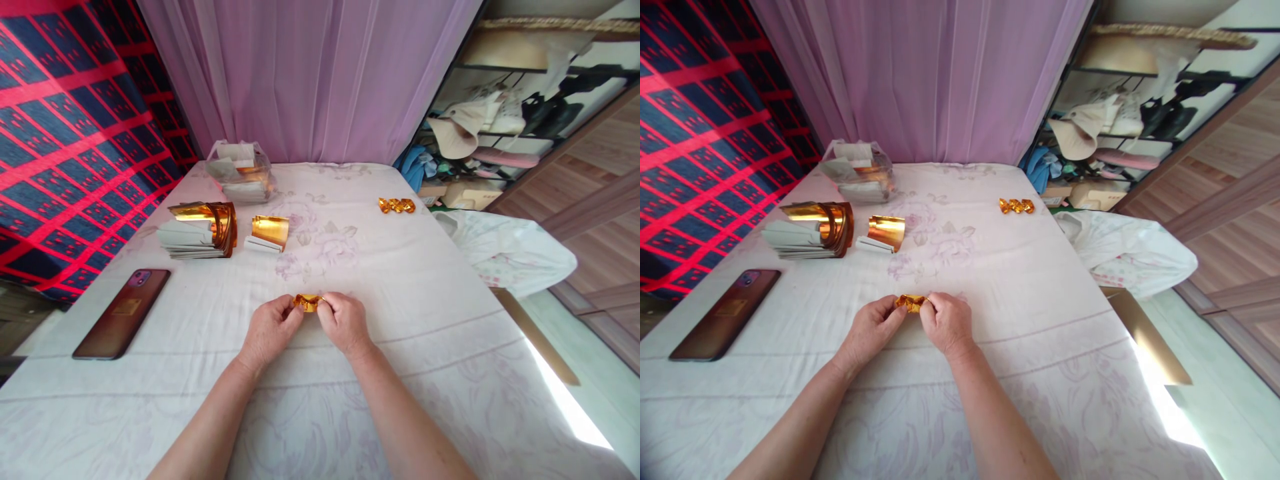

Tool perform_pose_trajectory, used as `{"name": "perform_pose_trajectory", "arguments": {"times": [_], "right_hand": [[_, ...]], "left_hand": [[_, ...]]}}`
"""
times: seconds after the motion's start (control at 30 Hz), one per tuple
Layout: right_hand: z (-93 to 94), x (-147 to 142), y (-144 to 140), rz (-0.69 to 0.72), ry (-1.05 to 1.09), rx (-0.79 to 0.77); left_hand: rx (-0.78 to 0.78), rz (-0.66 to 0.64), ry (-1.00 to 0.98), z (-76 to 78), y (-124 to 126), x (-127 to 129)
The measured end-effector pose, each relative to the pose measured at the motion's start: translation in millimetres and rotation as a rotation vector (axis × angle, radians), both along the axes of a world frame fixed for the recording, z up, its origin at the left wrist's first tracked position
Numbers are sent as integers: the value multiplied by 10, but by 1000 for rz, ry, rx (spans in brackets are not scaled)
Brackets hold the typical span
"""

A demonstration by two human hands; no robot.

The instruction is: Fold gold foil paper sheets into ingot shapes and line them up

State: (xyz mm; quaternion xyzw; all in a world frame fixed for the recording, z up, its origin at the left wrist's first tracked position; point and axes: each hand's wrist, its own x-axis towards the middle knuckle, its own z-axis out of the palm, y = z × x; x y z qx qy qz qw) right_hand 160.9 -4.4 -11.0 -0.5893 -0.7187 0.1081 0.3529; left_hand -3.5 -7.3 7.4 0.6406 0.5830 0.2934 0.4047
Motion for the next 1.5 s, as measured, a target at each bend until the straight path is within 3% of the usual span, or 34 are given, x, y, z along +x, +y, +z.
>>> {"name": "perform_pose_trajectory", "arguments": {"times": [0.23, 0.47, 0.73, 0.93, 1.13, 1.37, 1.5], "right_hand": [[-7, -4, 13, -34, 44, -40], [-17, 12, 3, -12, 54, -2], [-26, -2, -12, 35, -41, 23], [-27, 0, -10, 13, 23, 1], [0, -3, -14, 121, 78, -9], [-36, -3, -1, 54, 66, -8], [-41, -6, -5, 72, 57, 6]], "left_hand": [[-80, -103, -251, -49, 34, -29], [-14, -41, 4, 32, 7, -48], [52, 72, 109, 14, 5, -2], [42, 58, 97, -17, -11, 32], [83, 49, 241, -4, -25, 51], [111, -19, 194, 24, -34, 51], [121, 10, 251, 32, -40, 61]]}}
